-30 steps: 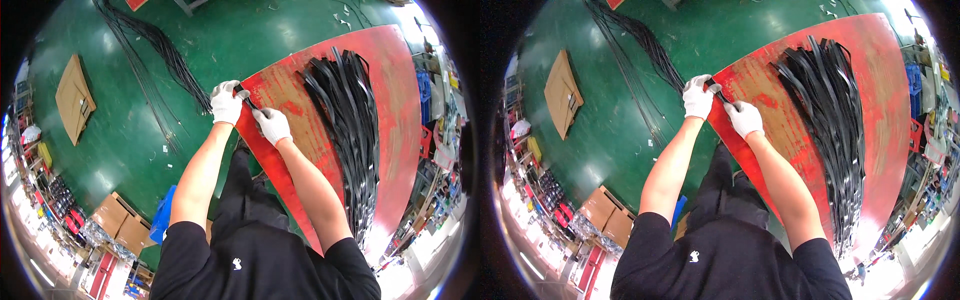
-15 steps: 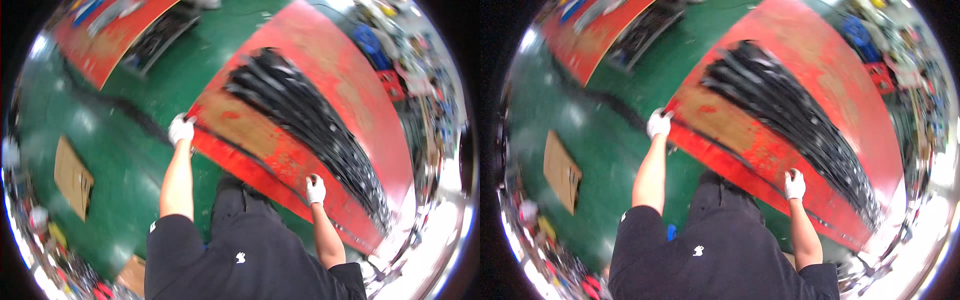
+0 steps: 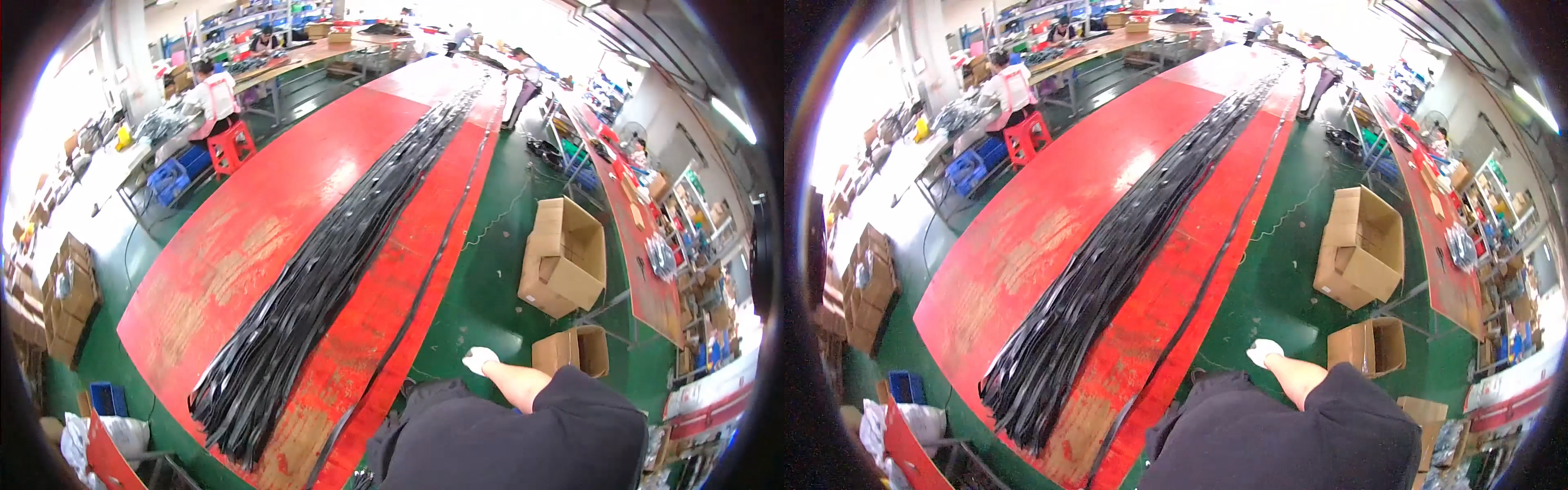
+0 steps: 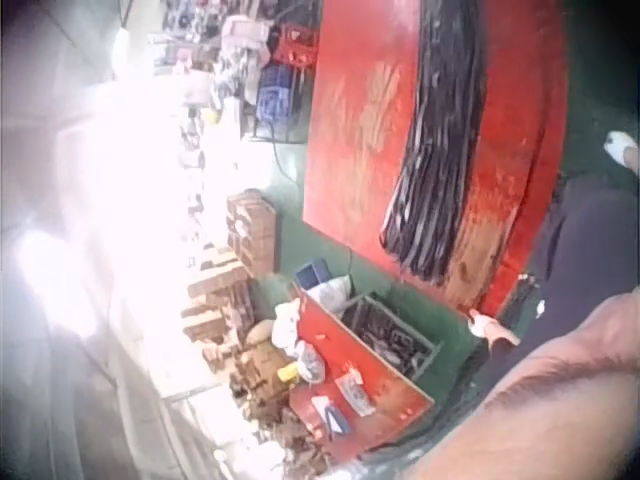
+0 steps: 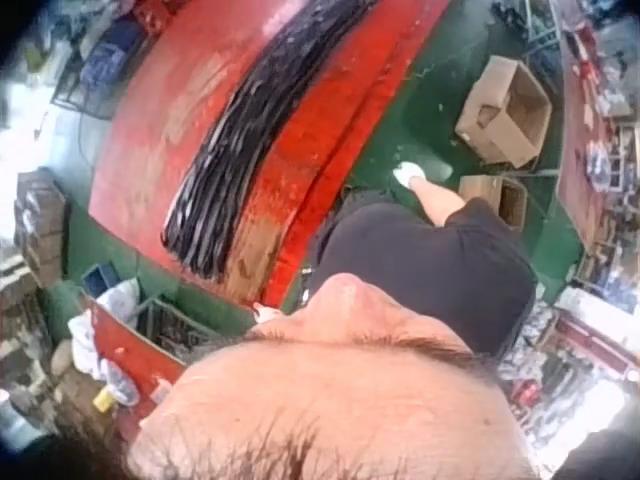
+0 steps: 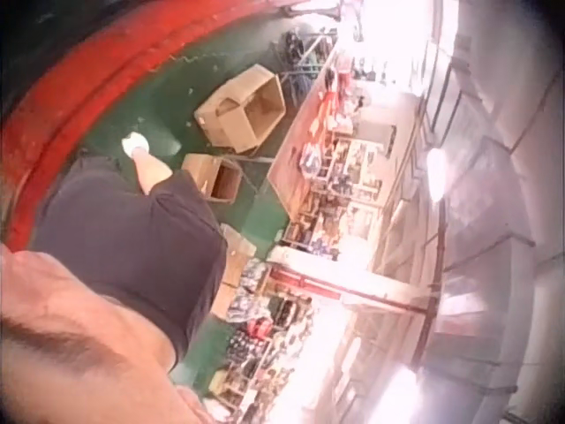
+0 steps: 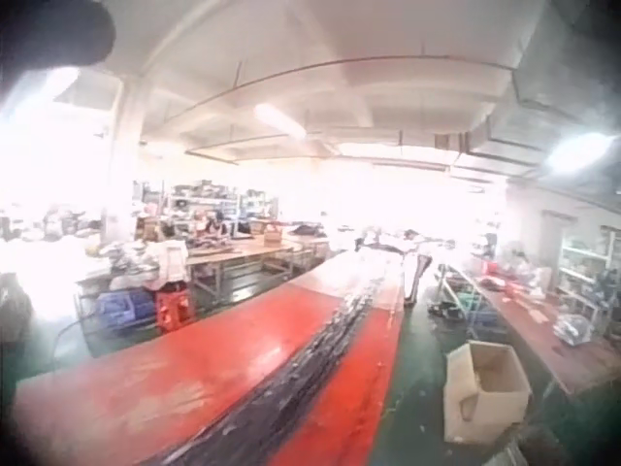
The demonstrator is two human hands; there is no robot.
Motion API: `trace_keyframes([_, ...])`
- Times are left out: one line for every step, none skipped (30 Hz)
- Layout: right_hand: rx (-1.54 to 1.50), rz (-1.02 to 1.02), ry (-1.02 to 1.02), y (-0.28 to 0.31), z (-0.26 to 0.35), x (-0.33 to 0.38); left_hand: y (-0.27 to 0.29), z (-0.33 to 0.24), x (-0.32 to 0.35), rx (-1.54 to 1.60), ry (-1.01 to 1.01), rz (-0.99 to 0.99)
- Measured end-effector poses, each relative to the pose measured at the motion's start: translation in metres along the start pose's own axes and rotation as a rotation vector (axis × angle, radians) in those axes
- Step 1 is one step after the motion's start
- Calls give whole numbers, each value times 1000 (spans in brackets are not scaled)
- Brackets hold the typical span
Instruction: Measure, cut, and sort black cables in a fabrication factory.
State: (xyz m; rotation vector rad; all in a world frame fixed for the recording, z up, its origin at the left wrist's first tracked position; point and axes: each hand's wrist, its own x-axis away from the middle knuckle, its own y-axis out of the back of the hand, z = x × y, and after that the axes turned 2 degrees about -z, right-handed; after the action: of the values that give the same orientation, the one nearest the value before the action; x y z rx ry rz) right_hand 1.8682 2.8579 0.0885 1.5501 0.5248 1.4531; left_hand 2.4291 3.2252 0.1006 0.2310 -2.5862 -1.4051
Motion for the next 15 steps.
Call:
trace_keyframes([-27,8,-17,-16,-16,16,-1,0,0,9,5,18])
trace_keyframes([-59,27,-34,-27,-22,30,-3,-3,0,17,1,26])
trace_keyframes([-49,61,-65,-40,-31,40,-1,-5,2,29,5,33])
trace_keyframes([-53,118,-81,-46,-31,53,-2,-5,0,39,-2,34])
trace_keyframes([-14,195,-69,-50,-29,58,-3,-2,-1,53,0,30])
trace_keyframes([-22,192,-58,-57,-24,64,-3,2,-3,65,-2,27])
trace_keyframes([-30,187,-43,-61,-17,65,-4,6,-5,80,1,17])
trace_keyframes([-44,207,-30,-62,-10,70,-2,13,-8,83,-3,16])
trace_keyframes([-61,205,-6,-62,-2,70,-4,18,-12,89,-11,16])
trace_keyframes([-74,208,18,-58,8,71,-5,21,-13,86,-15,15])
trace_keyframes([-93,211,42,-57,16,73,-5,29,-18,89,-25,19])
trace_keyframes([-65,207,62,-57,20,67,-7,38,-21,90,-42,18])
trace_keyframes([-80,242,69,-58,32,62,-9,52,-31,98,-65,6])
trace_keyframes([-85,206,122,-57,41,56,-13,62,-35,110,-84,10])
trace_keyframes([-85,170,167,-52,48,54,-20,75,-41,110,-85,15])
